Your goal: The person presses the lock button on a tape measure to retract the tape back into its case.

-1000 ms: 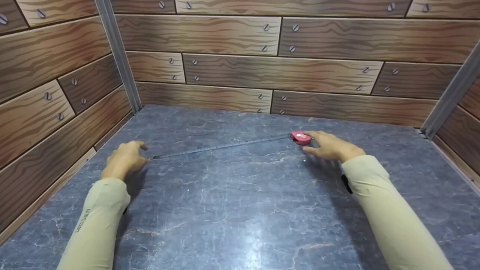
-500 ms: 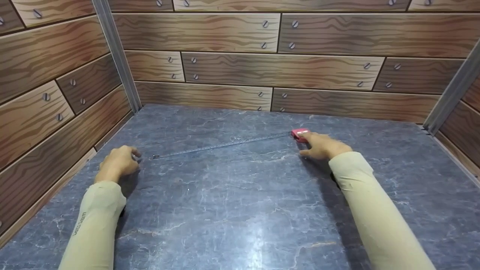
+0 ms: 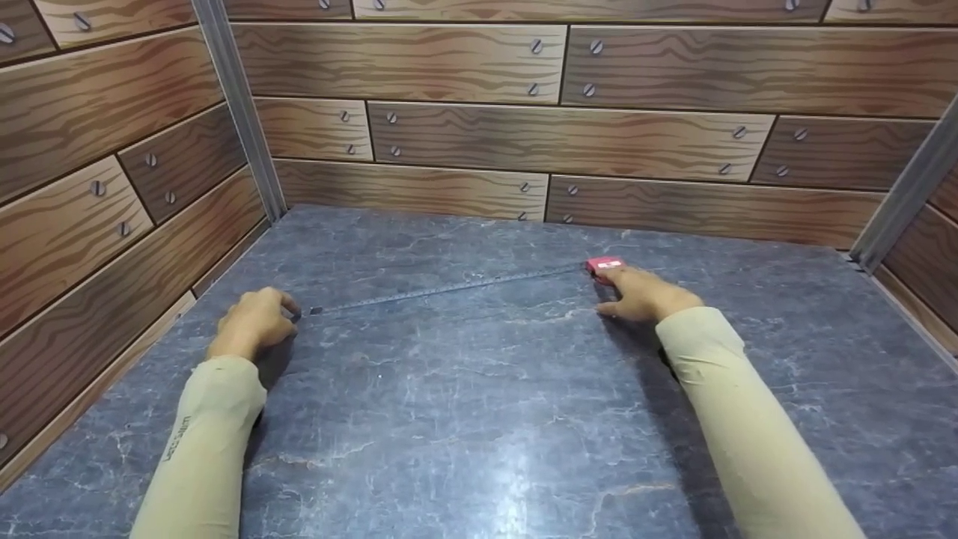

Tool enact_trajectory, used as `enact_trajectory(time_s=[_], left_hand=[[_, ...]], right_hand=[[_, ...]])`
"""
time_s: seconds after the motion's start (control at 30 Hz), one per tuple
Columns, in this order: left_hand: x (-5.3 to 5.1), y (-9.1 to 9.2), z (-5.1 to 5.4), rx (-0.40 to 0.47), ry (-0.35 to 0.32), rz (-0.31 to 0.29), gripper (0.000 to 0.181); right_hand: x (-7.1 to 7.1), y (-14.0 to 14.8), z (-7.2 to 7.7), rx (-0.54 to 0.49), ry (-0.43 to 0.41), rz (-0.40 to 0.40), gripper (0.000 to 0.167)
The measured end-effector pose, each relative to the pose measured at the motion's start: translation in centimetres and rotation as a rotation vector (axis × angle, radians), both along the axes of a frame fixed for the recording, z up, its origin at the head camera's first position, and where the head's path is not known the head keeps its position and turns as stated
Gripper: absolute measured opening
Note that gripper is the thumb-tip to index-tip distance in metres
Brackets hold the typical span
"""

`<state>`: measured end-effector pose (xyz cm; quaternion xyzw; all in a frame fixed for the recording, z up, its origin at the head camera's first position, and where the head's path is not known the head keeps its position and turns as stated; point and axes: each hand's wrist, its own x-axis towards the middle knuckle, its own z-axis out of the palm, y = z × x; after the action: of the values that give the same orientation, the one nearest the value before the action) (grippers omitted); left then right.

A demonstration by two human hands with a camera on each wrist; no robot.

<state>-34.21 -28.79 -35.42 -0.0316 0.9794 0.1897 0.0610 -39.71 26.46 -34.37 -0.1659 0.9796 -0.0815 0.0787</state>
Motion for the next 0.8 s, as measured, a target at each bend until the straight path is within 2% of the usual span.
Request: enact_trajectory(time_s=[0.37,0.6,0.8], left_hand=[[0.14,0.23,-0.11,-0.023,0.008,-0.051,0.041],[0.21,0.3,0.0,-0.022,-0.012,-0.046,0.042],[-0.04,0.71,0.12,-0.021,0.009,-0.074,0.047]], right_hand=[[0.67,-0.03,0.52,0.023,-0.007,-0.012,0.057],[0.61,0.13,0.57,0.043,0.023,0.01,0.045],[0.67,0.4,0.69,0.034,0.014,0.013,0.051]])
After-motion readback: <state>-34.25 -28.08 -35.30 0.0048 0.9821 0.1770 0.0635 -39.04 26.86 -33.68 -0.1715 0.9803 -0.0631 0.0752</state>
